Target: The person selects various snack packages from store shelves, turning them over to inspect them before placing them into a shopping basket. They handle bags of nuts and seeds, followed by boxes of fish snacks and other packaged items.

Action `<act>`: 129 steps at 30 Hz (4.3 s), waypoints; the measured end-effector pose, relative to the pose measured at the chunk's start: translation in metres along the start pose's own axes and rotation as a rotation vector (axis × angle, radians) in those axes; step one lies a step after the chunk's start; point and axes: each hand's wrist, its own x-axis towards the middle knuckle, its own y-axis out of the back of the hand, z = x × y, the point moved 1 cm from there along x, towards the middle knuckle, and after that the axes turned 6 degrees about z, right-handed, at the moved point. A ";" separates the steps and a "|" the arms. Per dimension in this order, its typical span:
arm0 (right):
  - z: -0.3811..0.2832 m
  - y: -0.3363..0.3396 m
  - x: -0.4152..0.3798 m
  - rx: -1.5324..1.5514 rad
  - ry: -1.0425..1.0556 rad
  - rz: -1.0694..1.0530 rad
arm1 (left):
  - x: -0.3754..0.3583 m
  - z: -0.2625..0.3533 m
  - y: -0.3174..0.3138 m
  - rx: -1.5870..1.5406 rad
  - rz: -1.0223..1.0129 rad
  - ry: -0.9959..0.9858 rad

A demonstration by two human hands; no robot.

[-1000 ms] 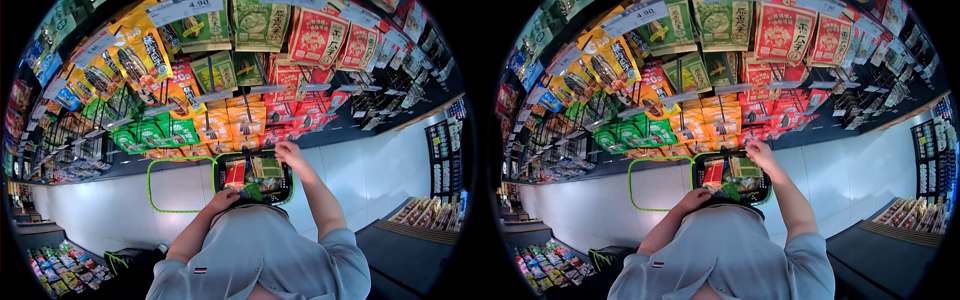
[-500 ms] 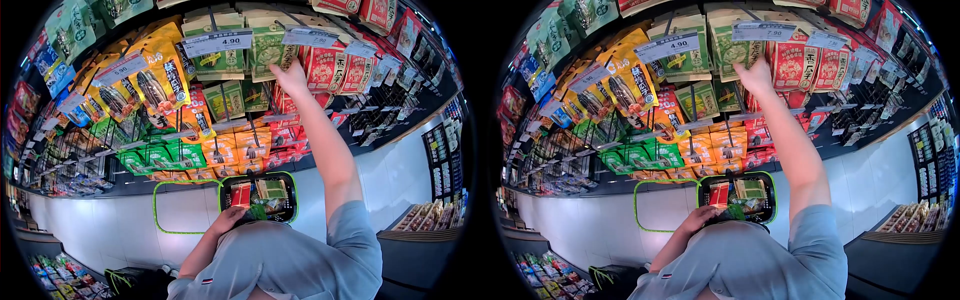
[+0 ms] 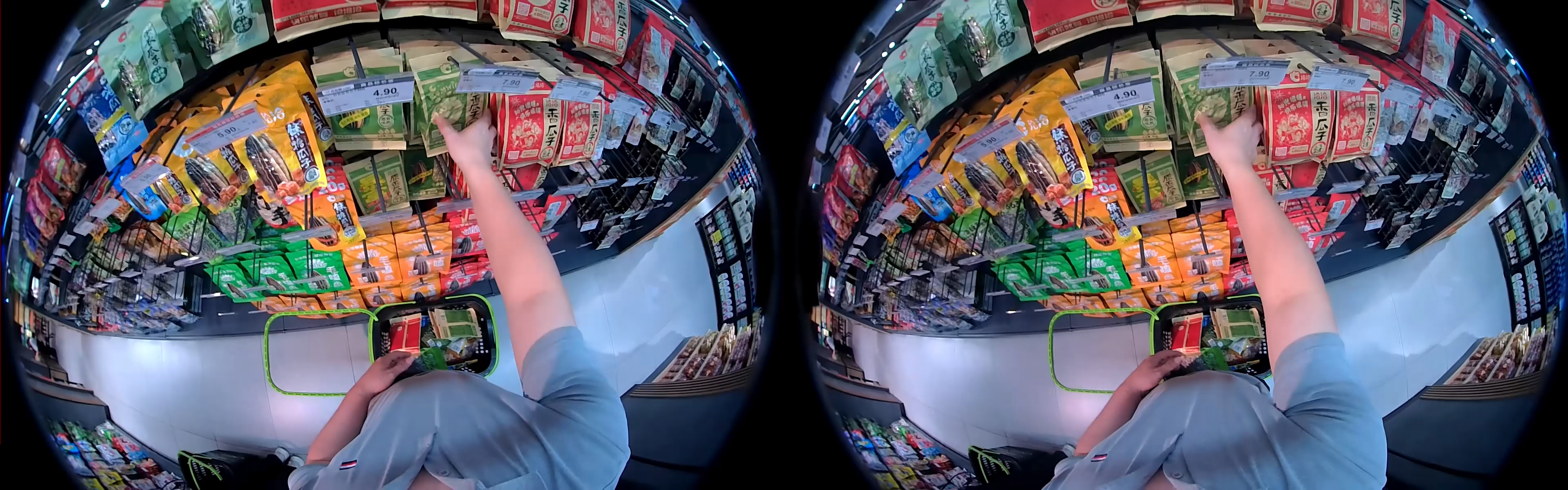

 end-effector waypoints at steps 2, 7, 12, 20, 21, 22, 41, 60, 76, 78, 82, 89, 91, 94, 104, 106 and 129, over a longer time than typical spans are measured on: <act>-0.002 0.004 -0.002 0.034 0.007 0.016 | -0.007 0.007 0.002 0.010 0.004 -0.005; 0.012 -0.014 0.019 0.131 0.157 -0.011 | -0.018 0.009 0.003 -0.008 0.008 -0.018; 0.006 0.000 0.009 0.232 0.102 -0.116 | -0.016 0.007 0.004 0.040 -0.024 0.035; 0.030 -0.008 0.004 0.803 0.004 -0.378 | -0.009 0.010 0.002 0.010 -0.055 0.036; 0.030 0.000 0.001 0.857 -0.017 -0.362 | -0.010 0.017 0.001 0.011 -0.057 0.030; 0.033 0.006 0.003 0.781 0.024 -0.323 | -0.011 0.027 -0.001 0.016 -0.062 0.025; 0.006 0.203 -0.024 0.807 -0.177 -0.691 | 0.000 0.146 -0.043 -0.021 -0.324 -0.202; 0.227 0.173 -0.231 0.570 -0.223 -0.660 | 0.024 0.137 -0.087 -0.214 0.097 -0.274; 0.389 0.158 -0.354 0.589 -1.413 -0.778 | 0.035 0.023 -0.171 0.835 -0.316 -0.080; 0.426 0.150 -0.373 0.488 -1.460 -0.708 | 0.025 -0.003 -0.159 0.752 -0.309 0.009; 0.452 0.136 -0.386 0.260 -1.516 -0.685 | -0.012 -0.067 -0.097 0.386 0.088 0.262; 0.423 0.058 -0.398 0.299 -1.508 -0.815 | -0.106 -0.151 0.004 0.376 0.413 0.668; 0.416 0.030 -0.401 0.351 -1.498 -0.867 | -0.123 -0.173 0.022 0.398 0.438 0.698; 0.410 0.009 -0.408 0.298 -1.585 -0.942 | -0.132 -0.189 0.044 0.517 0.373 0.704; 0.391 0.049 -0.397 0.072 -1.178 -1.076 | -0.052 -0.208 0.104 0.624 0.248 0.535; 0.388 0.051 -0.374 0.084 -1.194 -1.098 | -0.030 -0.214 0.106 0.621 0.237 0.463; 0.131 0.090 0.091 0.262 0.120 0.051 | -0.026 -0.226 0.037 0.262 0.366 0.564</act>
